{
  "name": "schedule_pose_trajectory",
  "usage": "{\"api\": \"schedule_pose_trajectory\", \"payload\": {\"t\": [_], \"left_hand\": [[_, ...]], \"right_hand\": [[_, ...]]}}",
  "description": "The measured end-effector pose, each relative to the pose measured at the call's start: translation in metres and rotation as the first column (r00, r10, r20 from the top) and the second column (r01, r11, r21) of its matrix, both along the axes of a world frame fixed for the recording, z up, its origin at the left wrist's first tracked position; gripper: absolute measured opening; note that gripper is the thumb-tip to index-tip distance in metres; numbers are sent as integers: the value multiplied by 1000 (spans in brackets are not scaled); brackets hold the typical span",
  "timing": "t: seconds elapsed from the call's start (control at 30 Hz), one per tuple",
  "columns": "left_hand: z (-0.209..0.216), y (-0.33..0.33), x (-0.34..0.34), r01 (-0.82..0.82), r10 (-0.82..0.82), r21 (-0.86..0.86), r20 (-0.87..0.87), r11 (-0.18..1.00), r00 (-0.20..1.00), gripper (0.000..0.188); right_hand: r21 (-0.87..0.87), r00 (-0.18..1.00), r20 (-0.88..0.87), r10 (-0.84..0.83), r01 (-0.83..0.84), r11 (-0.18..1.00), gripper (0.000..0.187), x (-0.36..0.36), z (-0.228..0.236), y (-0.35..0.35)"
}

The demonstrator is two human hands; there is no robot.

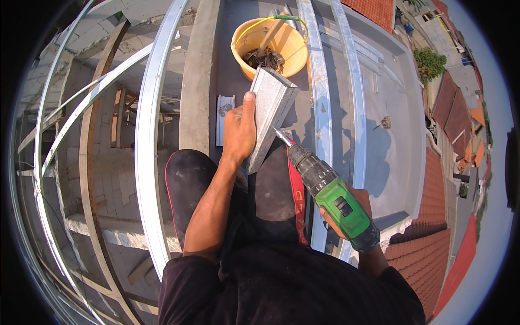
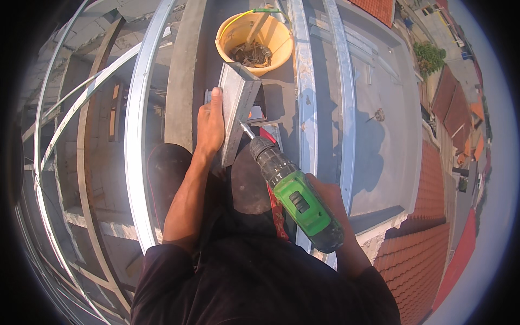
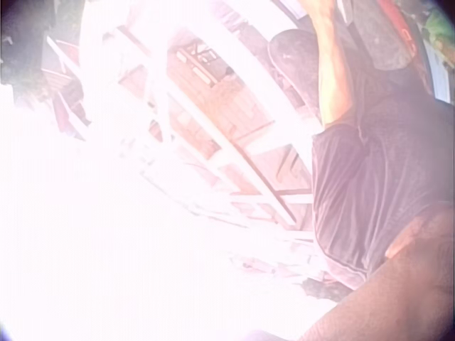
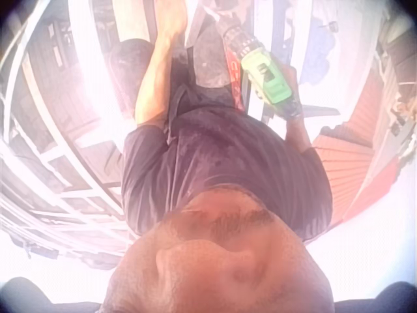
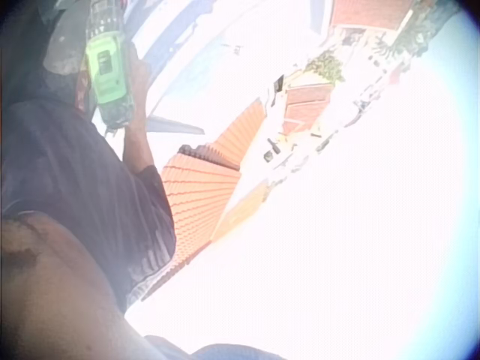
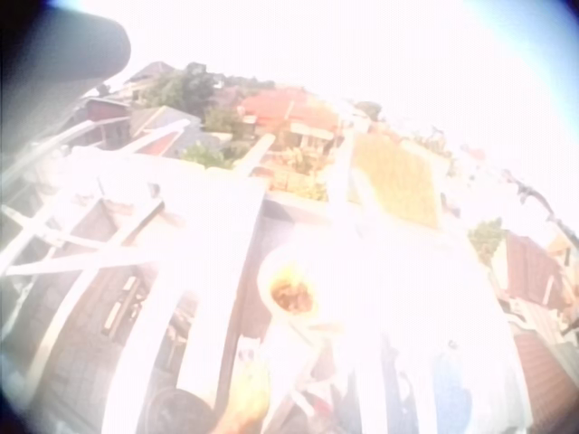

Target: The person uses a cordless drill to drive screws into small metal brackets, then places the brackets onto a metal roof frame. The person works on a rooftop structure, handling brackets and a drill to assemble the framework.

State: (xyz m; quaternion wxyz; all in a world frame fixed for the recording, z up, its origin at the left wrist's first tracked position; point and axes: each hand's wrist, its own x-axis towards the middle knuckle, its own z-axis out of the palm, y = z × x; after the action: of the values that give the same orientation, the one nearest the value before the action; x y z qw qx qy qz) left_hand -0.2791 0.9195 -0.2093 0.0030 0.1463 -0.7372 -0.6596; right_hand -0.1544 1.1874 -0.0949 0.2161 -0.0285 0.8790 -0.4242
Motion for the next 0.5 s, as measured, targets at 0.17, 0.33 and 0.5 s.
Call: {"api": "schedule_pose_trajectory", "payload": {"t": [0.17, 0.33, 0.5], "left_hand": [[11, 1, 0, -23, 23, 14, 51, 1000, 998, 85], [-2, -5, -4, -65, 63, 12, 94, 998, 994, 87], [0, -15, -15, -218, 207, 159, 83, 963, 975, 87]], "right_hand": [[22, 998, -53, 26, -25, 999, 30, -3, 26, -7], [-185, 995, -35, 97, -102, 977, 33, 4, 27, 23], [-271, 923, 355, 150, -52, 961, 33, 13, 14, 19]]}}
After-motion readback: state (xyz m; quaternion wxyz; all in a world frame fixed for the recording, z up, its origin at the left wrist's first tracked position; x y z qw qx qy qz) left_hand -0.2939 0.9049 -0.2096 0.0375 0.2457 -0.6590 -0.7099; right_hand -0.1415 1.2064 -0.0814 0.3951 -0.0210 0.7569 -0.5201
